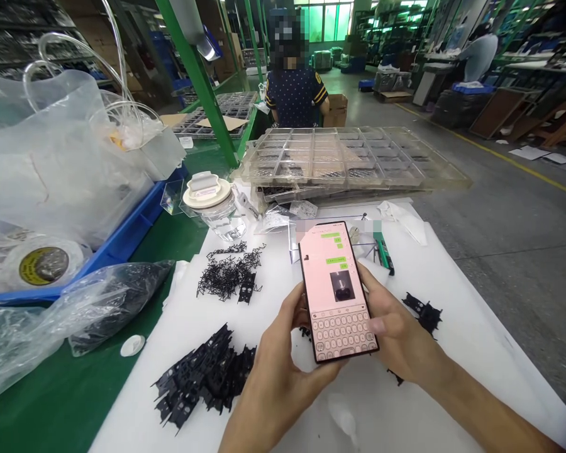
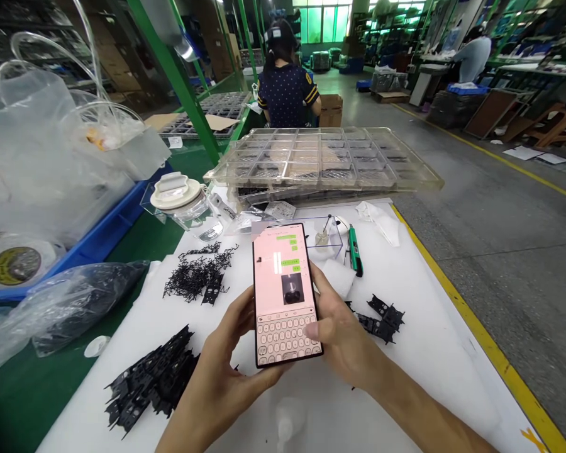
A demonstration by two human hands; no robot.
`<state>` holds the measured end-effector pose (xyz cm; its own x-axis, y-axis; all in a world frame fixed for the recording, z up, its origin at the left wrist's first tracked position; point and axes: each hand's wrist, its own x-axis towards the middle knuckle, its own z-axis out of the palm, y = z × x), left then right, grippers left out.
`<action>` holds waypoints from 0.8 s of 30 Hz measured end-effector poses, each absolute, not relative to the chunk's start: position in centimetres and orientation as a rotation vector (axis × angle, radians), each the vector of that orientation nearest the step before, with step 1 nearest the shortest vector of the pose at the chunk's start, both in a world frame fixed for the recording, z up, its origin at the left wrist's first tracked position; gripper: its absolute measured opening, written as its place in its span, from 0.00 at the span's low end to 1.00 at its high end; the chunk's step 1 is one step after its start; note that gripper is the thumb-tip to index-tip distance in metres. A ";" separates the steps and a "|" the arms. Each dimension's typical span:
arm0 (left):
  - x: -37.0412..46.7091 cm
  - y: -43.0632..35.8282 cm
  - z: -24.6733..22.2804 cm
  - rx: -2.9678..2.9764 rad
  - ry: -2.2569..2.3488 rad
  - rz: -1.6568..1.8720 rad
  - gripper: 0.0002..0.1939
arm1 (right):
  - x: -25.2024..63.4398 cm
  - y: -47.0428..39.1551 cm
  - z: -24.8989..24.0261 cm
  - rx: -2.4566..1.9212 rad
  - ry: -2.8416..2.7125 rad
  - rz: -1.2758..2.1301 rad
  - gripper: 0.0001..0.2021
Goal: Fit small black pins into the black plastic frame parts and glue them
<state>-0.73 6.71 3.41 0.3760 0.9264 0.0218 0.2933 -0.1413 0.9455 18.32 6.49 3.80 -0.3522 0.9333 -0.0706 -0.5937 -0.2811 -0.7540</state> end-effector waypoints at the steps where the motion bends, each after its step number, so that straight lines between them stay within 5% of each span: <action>1: -0.7 6.6 3.5 1.652 1.107 0.808 0.46 | 18.2 6.5 3.7 -0.651 -0.759 1.815 0.43; 11: -0.7 6.7 3.5 1.692 1.099 0.783 0.46 | 17.7 6.4 3.0 -0.759 -0.829 1.711 0.35; 24: -0.7 7.0 3.5 1.710 1.083 0.780 0.45 | 18.0 6.5 3.2 -0.674 -0.767 1.774 0.40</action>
